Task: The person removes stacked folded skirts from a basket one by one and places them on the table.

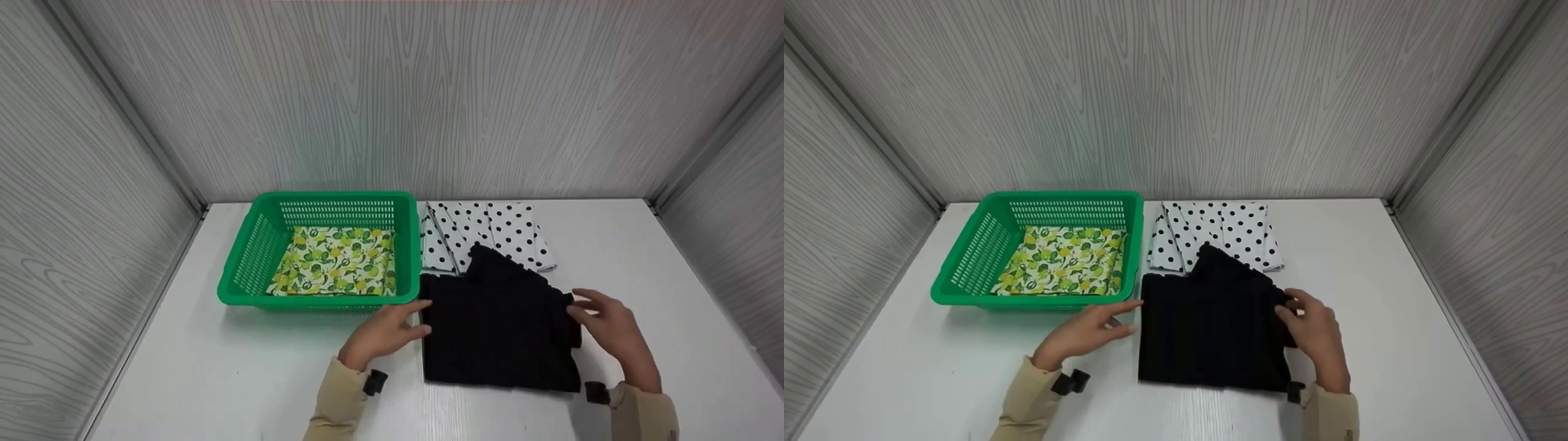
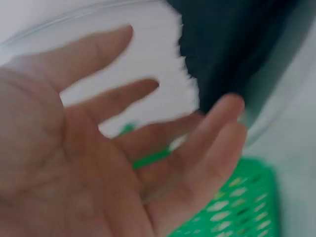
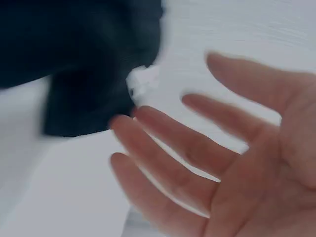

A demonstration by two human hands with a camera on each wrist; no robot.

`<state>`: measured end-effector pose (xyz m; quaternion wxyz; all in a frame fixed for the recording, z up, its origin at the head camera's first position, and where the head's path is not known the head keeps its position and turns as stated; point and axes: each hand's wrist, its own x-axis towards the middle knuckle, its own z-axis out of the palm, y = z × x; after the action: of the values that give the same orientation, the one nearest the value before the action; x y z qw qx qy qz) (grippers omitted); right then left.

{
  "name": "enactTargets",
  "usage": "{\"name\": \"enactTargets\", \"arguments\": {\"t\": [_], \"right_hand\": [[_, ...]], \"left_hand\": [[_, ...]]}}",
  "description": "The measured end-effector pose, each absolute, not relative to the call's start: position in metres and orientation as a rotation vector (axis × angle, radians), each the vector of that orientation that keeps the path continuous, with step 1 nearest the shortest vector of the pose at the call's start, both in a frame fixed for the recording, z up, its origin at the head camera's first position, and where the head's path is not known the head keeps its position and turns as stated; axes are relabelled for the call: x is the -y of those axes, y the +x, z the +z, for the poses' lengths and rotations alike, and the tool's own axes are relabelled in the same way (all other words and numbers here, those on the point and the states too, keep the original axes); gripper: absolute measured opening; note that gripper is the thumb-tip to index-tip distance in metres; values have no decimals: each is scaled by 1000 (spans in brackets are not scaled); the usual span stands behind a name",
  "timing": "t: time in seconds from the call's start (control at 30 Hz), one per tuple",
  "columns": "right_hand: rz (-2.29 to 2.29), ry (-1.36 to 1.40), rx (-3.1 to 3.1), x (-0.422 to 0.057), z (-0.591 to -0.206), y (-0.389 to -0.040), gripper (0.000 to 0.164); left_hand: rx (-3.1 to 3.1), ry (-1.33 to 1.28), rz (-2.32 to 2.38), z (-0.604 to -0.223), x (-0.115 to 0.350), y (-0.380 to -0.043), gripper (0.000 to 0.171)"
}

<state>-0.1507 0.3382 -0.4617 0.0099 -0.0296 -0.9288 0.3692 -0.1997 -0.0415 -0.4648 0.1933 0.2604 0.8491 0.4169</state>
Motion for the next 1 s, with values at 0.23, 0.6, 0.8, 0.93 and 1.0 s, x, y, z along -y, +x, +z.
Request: {"name": "enactTargets", "arguments": {"t": [0.23,0.6,0.8,0.93,1.0], "right_hand": [[1335,97,2647,-273,-428,-184,34],[1859,325,2558,-165,-413,-248,36],[2211,157,2594,-122,-415,-275,46],[2331,-79,2659,-102,-414,-287,59],[2374,-185,2668,-93,-414,-291,66]], "left_hand": [[-2389,838,1340,-426,88,-220,44],[-2615,335,1378,-410,145,-271,55],[-2508,110,1382,-409,166,-294,67],[-2409,8,1455,-409,174,-305,71],[-2356,-52,1499,-410,177,-310,72]]}}
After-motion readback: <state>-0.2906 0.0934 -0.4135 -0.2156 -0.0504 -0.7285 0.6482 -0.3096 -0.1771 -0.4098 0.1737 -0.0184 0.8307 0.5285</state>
